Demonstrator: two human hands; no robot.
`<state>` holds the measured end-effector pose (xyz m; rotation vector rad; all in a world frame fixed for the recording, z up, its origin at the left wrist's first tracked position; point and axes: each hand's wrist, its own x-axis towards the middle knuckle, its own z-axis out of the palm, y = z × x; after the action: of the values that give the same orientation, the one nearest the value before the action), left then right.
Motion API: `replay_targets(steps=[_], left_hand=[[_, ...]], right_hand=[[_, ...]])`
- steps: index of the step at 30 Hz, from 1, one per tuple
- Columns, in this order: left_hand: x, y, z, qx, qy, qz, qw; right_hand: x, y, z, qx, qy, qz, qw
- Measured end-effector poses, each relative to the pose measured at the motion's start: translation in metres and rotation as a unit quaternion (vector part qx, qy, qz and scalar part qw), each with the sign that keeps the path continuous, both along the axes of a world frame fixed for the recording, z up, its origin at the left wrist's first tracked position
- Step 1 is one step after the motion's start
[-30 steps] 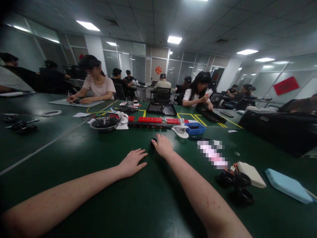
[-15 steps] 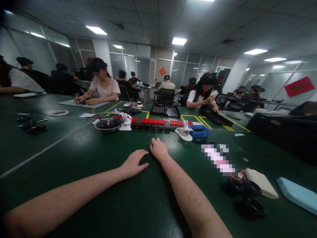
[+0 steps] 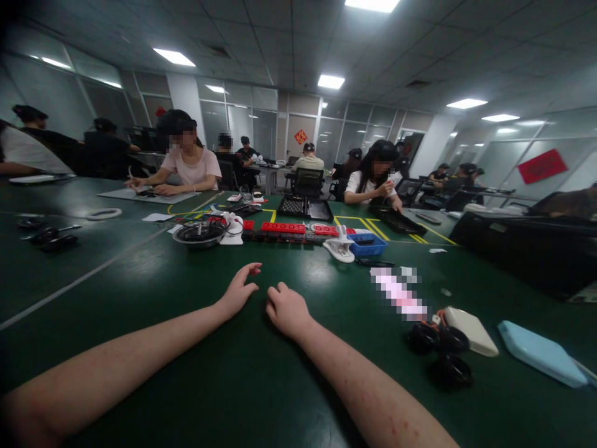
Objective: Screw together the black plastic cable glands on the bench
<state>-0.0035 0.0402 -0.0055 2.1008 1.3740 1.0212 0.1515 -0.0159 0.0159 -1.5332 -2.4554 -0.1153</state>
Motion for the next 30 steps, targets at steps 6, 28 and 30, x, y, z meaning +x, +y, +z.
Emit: replay_targets(steps=[6,28,30], left_hand=[[-0.002,-0.006,0.01,-0.002,0.005,-0.075,0.997],[-0.026,-0.063,0.02,-0.08,0.159,-0.252,0.951],[-0.024,-0.07,0.018,-0.059,0.161,-0.258,0.951]], right_hand=[[-0.002,-0.044,0.002,-0.008,0.012,0.067,0.998],[0.009,-0.06,0.008,0.016,0.284,0.166,0.944],[0.007,-0.06,0.006,0.004,0.269,0.15,0.951]])
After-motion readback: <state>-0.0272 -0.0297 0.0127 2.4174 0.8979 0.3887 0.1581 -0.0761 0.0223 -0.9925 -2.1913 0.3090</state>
